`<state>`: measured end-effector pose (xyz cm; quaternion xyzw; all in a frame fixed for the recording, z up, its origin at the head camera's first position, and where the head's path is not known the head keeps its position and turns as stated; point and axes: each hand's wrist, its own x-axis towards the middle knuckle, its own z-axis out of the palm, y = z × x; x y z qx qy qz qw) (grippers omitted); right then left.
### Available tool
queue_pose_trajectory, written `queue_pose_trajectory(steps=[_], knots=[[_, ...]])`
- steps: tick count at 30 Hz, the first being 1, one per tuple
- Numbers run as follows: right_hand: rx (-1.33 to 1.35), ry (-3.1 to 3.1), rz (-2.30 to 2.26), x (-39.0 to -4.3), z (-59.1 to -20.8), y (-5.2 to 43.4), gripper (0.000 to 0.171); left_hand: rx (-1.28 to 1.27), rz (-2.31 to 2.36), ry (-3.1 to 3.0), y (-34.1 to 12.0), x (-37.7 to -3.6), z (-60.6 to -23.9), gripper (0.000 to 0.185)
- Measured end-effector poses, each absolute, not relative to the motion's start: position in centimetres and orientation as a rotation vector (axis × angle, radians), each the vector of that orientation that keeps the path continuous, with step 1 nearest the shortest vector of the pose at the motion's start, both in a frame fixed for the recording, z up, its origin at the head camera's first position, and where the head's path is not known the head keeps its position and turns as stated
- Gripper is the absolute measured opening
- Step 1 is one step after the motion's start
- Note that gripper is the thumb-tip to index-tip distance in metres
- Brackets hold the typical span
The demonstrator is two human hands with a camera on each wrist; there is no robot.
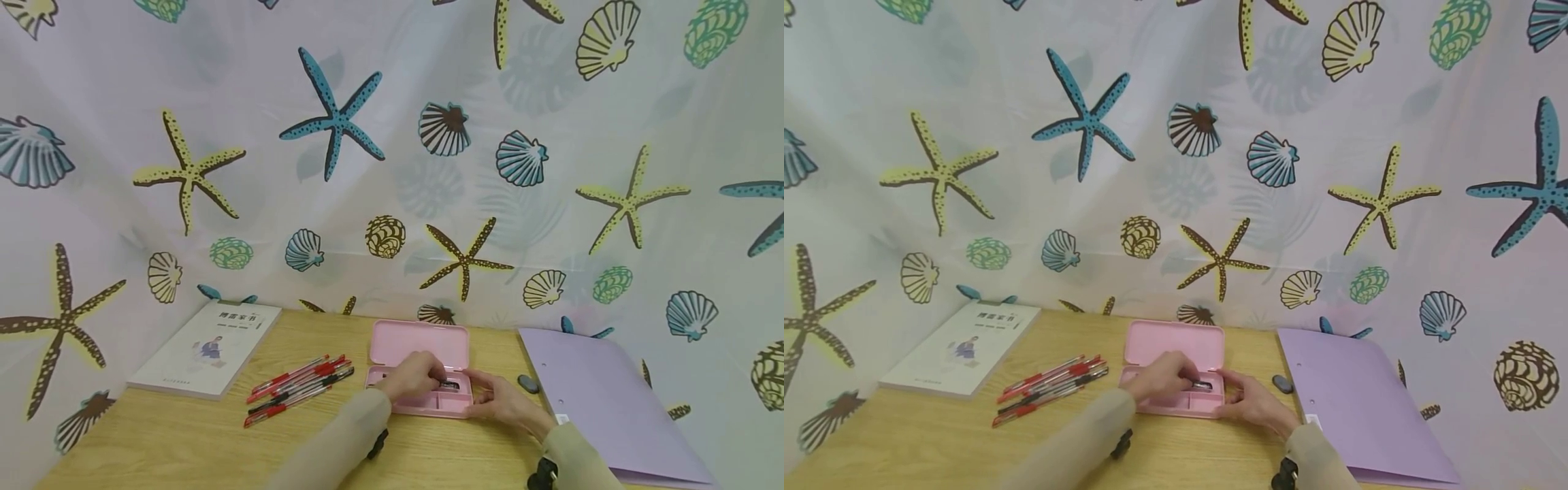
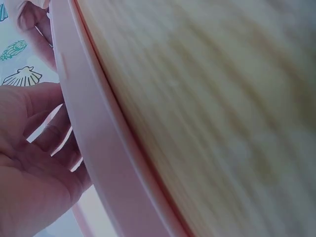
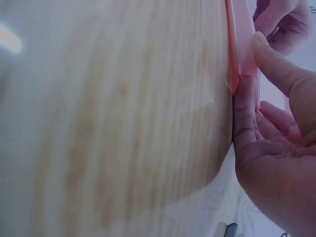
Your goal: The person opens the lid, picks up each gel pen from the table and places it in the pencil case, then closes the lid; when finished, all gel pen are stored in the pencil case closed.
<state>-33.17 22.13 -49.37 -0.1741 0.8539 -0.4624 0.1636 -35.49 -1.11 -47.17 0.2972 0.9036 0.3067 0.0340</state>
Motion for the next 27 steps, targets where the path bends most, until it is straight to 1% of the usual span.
queue_pose_trajectory(steps=[8, 13, 18, 27], knots=[[-0.512, 2.444, -1.31, -33.0, -49.4, 22.1, 0.085, 0.953, 0.836, 2.84, -0.4, -35.7, -47.5, 0.016], [-0.518, 2.438, -1.322, -33.0, -49.3, 22.1, 0.085, 0.934, 0.781, 2.847, 0.0, -35.8, -47.6, 0.016], [-0.525, 2.432, -1.327, -33.0, -49.4, 22.1, 0.085, 0.885, 0.789, 2.837, 0.1, -35.8, -47.6, 0.017], [-0.519, 2.437, -1.306, -33.1, -49.3, 22.2, 0.086, 0.901, 0.807, 2.834, 0.4, -35.9, -47.8, 0.021]])
